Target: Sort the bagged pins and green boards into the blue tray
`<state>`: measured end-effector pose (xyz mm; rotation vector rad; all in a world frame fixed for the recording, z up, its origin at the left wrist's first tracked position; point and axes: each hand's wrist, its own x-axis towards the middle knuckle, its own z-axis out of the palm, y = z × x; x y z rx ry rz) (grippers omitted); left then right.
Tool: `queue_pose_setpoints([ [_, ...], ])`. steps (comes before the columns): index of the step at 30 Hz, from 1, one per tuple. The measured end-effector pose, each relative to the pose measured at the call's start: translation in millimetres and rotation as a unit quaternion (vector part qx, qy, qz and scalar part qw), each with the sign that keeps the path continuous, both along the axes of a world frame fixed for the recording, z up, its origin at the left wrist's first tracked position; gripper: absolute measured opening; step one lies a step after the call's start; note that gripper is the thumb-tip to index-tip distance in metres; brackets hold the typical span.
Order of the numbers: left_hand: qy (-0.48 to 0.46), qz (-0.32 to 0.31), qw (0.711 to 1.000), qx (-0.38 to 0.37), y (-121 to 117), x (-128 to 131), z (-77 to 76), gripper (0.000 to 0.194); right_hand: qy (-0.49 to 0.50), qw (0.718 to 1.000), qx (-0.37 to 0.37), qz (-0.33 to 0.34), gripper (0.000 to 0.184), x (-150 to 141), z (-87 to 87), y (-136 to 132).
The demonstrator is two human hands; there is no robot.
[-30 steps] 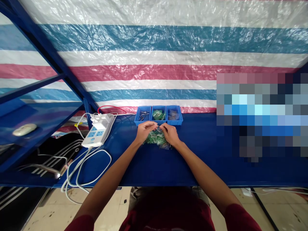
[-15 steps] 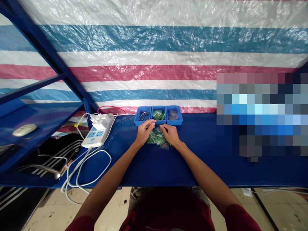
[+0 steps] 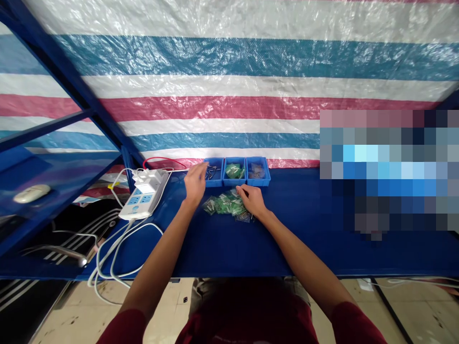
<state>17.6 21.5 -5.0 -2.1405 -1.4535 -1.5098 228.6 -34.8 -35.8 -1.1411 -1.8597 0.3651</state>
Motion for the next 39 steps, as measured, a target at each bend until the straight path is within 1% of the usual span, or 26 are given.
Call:
queue_pose_setpoints([
  [2, 0.071, 0.009, 0.995, -0.062, 4, -2, -0.8, 0.034, 0.000, 1.000, 0.000, -0.002, 0.043, 0, 0.2, 0],
  [4, 0.102, -0.014, 0.990, -0.096, 0, -1, -0.7, 0.035, 0.002, 1.000, 0.000, -0.008, 0.041, 1, 1.2, 0],
  [6, 0.107, -0.083, 0.982, -0.130, -8, 1, 0.6, 0.034, -0.003, 1.000, -0.002, -0.008, 0.036, 2, 2.6, 0],
  [8, 0.114, -0.158, 0.966, -0.170, -16, 2, 2.3, 0.033, -0.026, 1.000, -0.015, 0.009, 0.024, 2, 3.5, 0],
  [10, 0.134, -0.199, 0.950, -0.200, -21, 2, 3.2, 0.034, -0.068, 0.997, -0.032, 0.031, 0.009, 2, 3.3, 0],
  [11, 0.143, -0.204, 0.946, -0.208, -22, 1, 3.3, 0.035, -0.094, 0.994, -0.041, 0.038, 0.004, 1, 2.9, 0],
  [15, 0.146, -0.197, 0.945, -0.217, -23, 2, 1.1, 0.037, -0.173, 0.982, -0.064, 0.043, 0.006, 0, 0.1, 1],
  [19, 0.140, -0.212, 0.942, -0.218, -24, 7, -2.6, 0.034, -0.189, 0.979, -0.058, 0.051, 0.008, -1, -2.6, 3],
  [22, 0.135, -0.229, 0.940, -0.216, -27, 11, -5.0, 0.031, -0.179, 0.981, -0.035, 0.060, 0.012, -1, -5.2, 5],
  [28, 0.125, -0.248, 0.935, -0.219, -28, 15, -7.9, 0.028, -0.118, 0.993, -0.013, 0.014, 0.011, 2, -6.6, 8],
  [31, 0.115, -0.257, 0.932, -0.229, -28, 16, -8.0, 0.027, -0.069, 0.998, 0.008, 0.011, 0.011, 3, -4.7, 7],
  [35, 0.070, -0.251, 0.933, -0.248, -32, 18, -2.6, 0.028, 0.010, 0.998, 0.045, 0.030, 0.015, 1, -1.4, 4],
  [39, 0.009, -0.271, 0.926, -0.261, -37, 21, 5.2, 0.031, 0.040, 0.998, 0.044, 0.032, 0.019, -1, 1.0, 1],
])
